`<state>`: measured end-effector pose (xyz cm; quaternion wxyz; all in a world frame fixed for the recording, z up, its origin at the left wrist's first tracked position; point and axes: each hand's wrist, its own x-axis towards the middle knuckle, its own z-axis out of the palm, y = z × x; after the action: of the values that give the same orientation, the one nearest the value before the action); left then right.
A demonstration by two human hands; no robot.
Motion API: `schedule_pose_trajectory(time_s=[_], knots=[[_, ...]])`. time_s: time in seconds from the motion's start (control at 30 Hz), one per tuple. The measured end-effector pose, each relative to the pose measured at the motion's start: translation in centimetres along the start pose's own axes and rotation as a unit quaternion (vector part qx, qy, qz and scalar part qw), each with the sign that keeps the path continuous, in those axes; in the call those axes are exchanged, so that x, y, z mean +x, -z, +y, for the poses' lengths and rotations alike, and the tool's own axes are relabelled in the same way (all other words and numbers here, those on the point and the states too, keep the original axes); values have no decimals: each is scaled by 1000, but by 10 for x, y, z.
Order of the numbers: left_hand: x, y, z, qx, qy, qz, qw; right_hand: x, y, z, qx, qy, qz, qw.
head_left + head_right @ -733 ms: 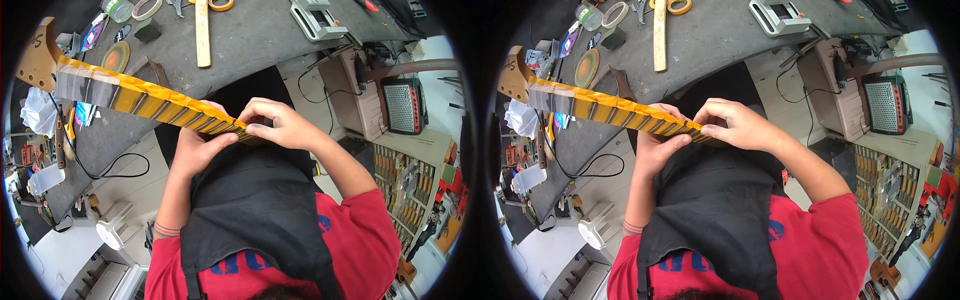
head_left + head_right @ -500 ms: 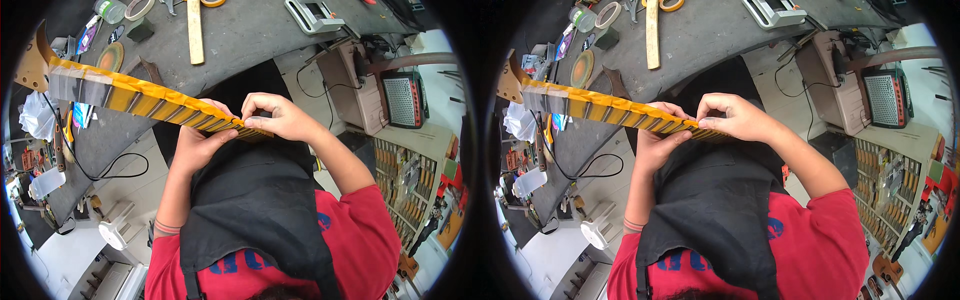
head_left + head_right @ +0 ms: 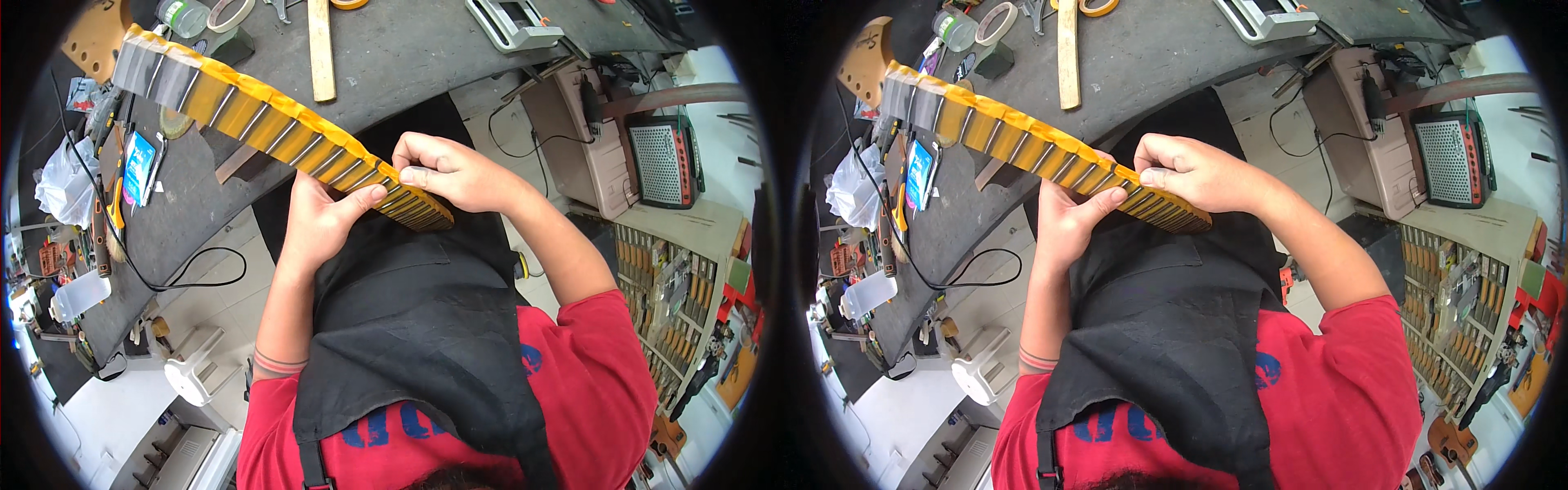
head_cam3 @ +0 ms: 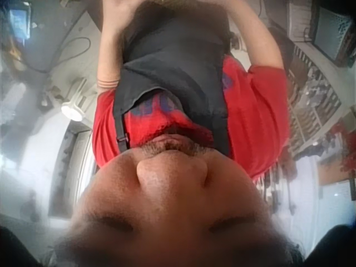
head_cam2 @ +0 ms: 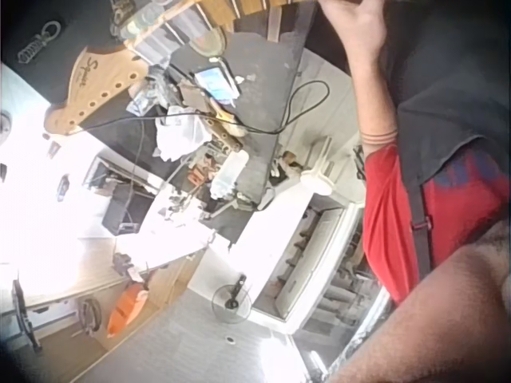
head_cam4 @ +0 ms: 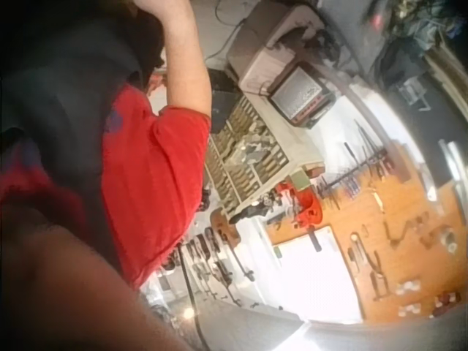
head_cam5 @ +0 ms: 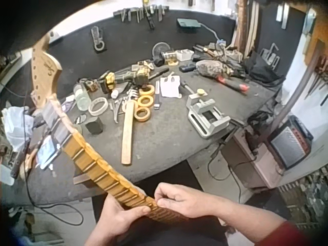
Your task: The person uses a rotary tool on the frets of a guitar neck, wipes the surface with a cloth, and peels strips of yellow masking tape from the fretboard.
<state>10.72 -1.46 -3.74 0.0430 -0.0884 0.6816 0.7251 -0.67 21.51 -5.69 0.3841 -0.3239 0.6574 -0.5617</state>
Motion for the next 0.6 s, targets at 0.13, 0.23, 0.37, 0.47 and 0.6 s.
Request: schedule_pose_trajectory(time_s=[0.13,0.23,0.37,0.47,0.6], knots=[[3,0,-1,-11,-24,-4,1000,2,0,6,54,-19,-23,998],[2,7,-4,-14,-33,-10,999,-3,-5,-1,117,3,37,992],[0,8,2,-15,-57,4,998,-14,-7,12,31,14,75,997],[0,14,12,-23,-67,10,997,-26,-10,6,71,-19,14,997],[3,18,34,-31,-99,16,994,-25,-15,-2,119,33,51,991]])
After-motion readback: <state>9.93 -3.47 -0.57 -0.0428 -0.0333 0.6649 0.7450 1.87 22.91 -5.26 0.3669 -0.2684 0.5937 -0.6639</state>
